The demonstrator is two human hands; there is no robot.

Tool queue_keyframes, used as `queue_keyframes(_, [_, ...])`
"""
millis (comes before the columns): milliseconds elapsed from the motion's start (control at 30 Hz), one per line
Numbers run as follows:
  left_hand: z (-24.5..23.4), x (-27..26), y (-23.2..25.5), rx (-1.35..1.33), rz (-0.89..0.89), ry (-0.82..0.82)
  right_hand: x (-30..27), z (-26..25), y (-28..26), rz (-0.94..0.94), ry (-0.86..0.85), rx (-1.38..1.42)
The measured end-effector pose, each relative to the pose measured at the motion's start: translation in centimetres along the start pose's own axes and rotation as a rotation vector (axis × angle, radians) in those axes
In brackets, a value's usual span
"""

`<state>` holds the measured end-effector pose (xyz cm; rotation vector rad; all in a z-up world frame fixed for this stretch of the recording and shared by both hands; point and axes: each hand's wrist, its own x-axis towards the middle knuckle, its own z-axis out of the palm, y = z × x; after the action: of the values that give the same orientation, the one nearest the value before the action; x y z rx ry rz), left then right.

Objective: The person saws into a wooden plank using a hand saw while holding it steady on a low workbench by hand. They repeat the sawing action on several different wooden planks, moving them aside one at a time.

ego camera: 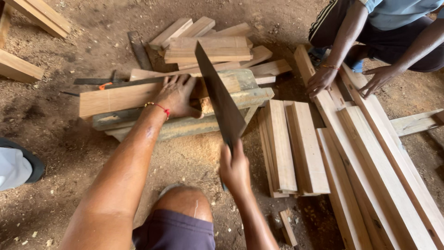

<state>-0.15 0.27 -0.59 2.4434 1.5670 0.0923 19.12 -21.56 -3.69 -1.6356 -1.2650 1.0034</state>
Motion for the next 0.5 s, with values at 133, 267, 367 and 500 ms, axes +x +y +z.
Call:
queue_keyframes(133, [-0.3, -0.4, 0.0, 0.023, -0.014, -0.001, 1.7, 0.6, -1.0, -0.004, -0.027, 0.041])
queue_keyframes(267, [-0.9, -0.6, 0.2, -0.034, 0.021, 0.009, -9.2, -1.4, 5.7, 0.118, 0.02, 0.003])
queue_keyframes(367, [-0.8, -1.3, 0.4, -0.042, 0.028, 0.031, -15.5, -2.9, 7.1, 0.122, 0.122, 0.349])
queue_keyframes(500, [-1.2, -1.5, 0.7, -0.049, 0.061, 0.075, -16.0, -4.3, 5.9, 0.177, 0.094, 0.169])
